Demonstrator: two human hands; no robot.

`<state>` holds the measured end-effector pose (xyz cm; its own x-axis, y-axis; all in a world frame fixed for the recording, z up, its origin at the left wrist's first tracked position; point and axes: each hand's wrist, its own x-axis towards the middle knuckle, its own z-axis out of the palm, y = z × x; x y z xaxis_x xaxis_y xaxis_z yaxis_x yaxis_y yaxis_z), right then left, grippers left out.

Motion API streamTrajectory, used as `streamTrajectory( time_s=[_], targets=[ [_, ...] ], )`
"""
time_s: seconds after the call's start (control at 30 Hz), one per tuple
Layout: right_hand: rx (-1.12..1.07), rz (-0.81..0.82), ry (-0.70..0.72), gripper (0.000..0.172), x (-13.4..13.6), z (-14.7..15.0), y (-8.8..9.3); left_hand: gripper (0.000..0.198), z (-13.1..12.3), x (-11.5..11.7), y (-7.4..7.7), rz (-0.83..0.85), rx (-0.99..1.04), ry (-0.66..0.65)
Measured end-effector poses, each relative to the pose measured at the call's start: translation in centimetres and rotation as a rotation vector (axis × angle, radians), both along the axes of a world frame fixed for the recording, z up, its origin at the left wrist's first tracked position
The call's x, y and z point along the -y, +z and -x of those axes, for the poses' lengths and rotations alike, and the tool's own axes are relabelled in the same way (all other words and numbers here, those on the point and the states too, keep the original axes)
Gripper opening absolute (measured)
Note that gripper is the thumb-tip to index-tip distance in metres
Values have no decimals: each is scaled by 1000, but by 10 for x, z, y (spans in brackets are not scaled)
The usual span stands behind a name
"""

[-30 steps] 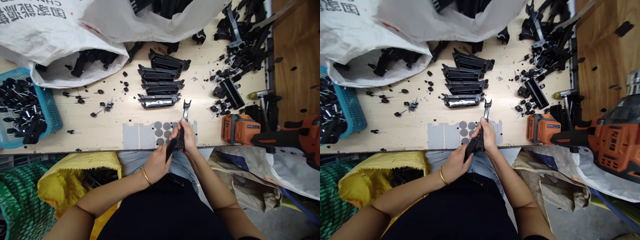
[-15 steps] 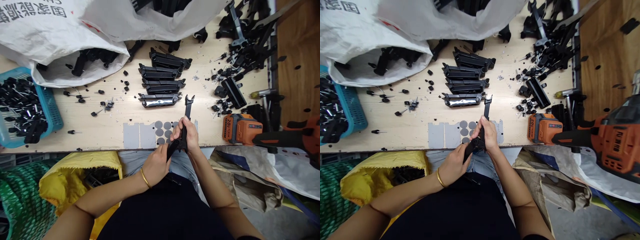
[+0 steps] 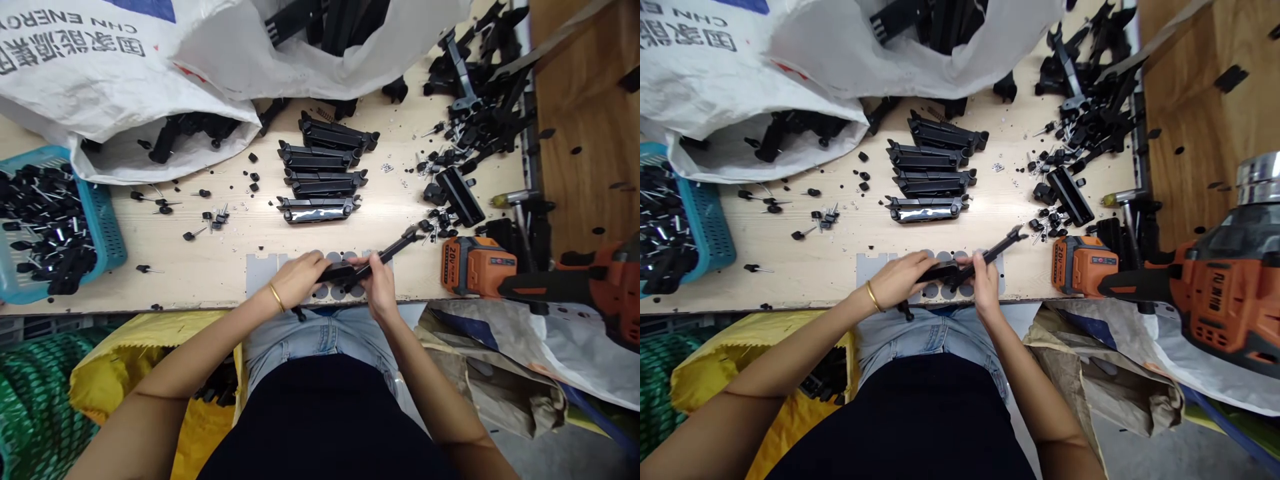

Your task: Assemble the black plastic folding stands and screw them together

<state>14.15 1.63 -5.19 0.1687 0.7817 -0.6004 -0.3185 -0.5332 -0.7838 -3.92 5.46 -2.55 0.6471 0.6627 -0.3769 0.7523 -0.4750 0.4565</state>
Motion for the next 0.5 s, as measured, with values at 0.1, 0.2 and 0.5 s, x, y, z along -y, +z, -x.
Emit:
streamTrajectory(
  time_s=[0.1,0.2,0.5],
  targets=[
    [73,168,497,49,12,-37,10,28,5,-18,-11,-215,-38,-61],
    [396,15,616,42,-5,-70,24,25,6,-24,-24,-257,15,-109],
    [1675,-192,447,30,-206,-90,-5,38,3,-36,-33,-398,222,-217]
  ],
)
